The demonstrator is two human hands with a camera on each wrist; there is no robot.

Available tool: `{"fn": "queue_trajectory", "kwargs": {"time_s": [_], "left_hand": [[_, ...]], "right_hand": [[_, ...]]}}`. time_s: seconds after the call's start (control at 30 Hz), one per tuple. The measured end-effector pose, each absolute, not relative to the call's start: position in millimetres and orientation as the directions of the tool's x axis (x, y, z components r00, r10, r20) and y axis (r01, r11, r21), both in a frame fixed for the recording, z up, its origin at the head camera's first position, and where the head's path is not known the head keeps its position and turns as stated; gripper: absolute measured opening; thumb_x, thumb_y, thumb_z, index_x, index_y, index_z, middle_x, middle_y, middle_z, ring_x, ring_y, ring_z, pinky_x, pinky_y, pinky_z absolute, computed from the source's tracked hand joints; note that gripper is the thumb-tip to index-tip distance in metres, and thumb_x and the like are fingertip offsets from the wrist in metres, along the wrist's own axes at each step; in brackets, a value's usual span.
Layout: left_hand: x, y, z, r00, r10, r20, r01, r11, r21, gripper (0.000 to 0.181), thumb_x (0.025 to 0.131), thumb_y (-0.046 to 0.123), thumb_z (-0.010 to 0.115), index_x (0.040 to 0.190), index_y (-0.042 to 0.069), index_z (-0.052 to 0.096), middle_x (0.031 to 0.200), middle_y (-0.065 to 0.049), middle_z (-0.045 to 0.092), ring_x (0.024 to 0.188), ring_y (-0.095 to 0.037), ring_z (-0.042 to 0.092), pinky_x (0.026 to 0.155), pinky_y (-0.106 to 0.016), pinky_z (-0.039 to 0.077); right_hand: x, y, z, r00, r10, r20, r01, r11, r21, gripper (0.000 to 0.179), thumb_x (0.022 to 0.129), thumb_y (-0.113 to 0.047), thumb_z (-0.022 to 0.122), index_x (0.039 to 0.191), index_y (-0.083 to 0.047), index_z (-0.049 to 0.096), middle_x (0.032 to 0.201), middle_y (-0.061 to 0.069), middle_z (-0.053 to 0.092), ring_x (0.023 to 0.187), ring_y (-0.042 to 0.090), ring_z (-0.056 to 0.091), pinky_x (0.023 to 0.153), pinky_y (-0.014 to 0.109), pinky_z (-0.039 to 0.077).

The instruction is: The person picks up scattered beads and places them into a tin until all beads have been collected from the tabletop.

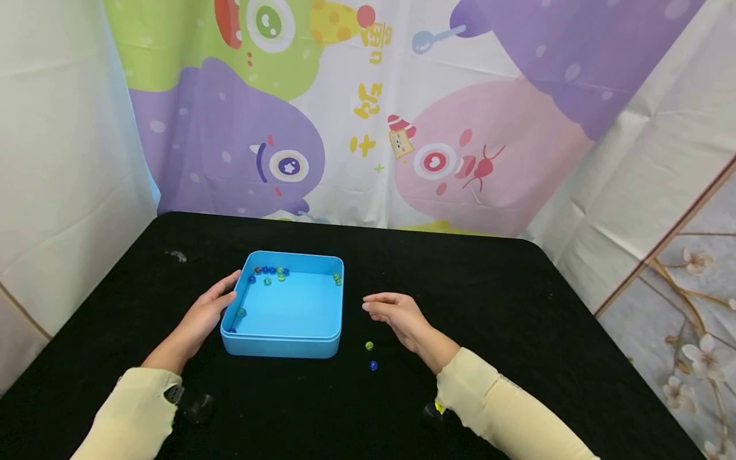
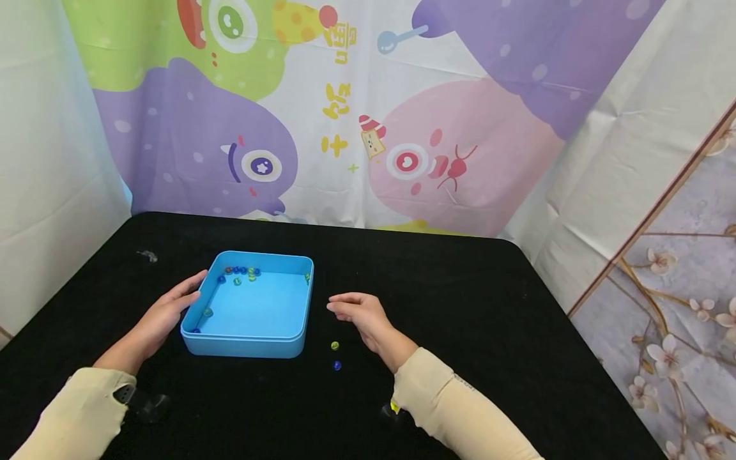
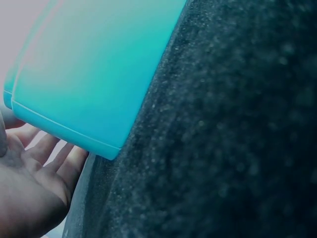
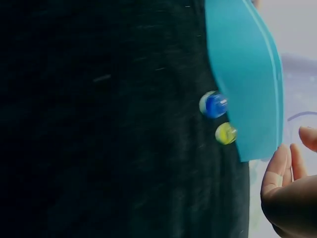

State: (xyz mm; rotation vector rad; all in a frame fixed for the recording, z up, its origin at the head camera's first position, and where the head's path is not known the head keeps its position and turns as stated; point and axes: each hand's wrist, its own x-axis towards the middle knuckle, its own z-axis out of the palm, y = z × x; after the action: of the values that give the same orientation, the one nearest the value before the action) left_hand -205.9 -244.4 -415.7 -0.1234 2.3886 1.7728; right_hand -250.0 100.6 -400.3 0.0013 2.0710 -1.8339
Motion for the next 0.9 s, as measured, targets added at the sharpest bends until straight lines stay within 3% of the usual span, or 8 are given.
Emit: {"fn": "queue_trajectory", "kwargs": {"time_s": [0.27, 0.5, 0.77, 0.9], "left_hand": [[-205.0, -243.0, -413.4, -0.982, 0.050, -0.183, -0.161, 0.288, 0.944, 0.054, 0.102, 0.028, 0.024, 0.151, 0.016, 0.005, 0.155, -0.016, -0.001, 0.137, -0.043, 0.003, 0.105, -0.064, 0.013], [-204.6, -243.7, -415.6, -0.983, 0.053, -0.178, -0.155, 0.292, 0.944, 0.053, 0.102, 0.028, 0.023, 0.151, 0.016, 0.005, 0.154, -0.016, -0.001, 0.137, -0.044, 0.004, 0.105, -0.063, 0.013], [-204.4, -243.6, -414.6, -0.984, 0.056, -0.167, -0.145, 0.283, 0.948, 0.053, 0.102, 0.027, 0.023, 0.151, 0.015, 0.005, 0.154, -0.017, -0.001, 0.137, -0.043, 0.003, 0.105, -0.062, 0.014], [-205.6, -243.9, -413.8, -0.984, 0.055, -0.170, -0.148, 0.286, 0.947, 0.053, 0.102, 0.028, 0.023, 0.151, 0.016, 0.004, 0.154, -0.017, -0.001, 0.137, -0.043, 0.003, 0.105, -0.062, 0.015]], "right_hand": [[-240.5, 120.3, -408.7, -0.879, -0.356, -0.317, 0.214, 0.300, -0.930, 0.034, 0.083, -0.020, 0.068, 0.113, -0.006, 0.063, 0.115, 0.008, 0.059, 0.103, 0.021, 0.057, 0.096, 0.042, 0.042], [-236.1, 126.8, -415.8, -0.792, -0.512, -0.333, 0.136, 0.385, -0.913, 0.031, 0.084, -0.007, 0.064, 0.114, 0.001, 0.061, 0.103, 0.010, 0.064, 0.094, 0.021, 0.062, 0.091, 0.038, 0.047], [-237.7, 123.6, -415.3, -0.788, -0.514, -0.338, 0.058, 0.486, -0.872, 0.030, 0.079, 0.001, 0.065, 0.108, -0.001, 0.065, 0.095, 0.006, 0.063, 0.085, 0.018, 0.059, 0.078, 0.032, 0.052], [-239.9, 120.3, -413.6, -0.791, -0.501, -0.351, 0.056, 0.512, -0.857, 0.025, 0.080, 0.000, 0.064, 0.105, -0.001, 0.067, 0.094, 0.006, 0.064, 0.085, 0.018, 0.062, 0.079, 0.034, 0.052]]}}
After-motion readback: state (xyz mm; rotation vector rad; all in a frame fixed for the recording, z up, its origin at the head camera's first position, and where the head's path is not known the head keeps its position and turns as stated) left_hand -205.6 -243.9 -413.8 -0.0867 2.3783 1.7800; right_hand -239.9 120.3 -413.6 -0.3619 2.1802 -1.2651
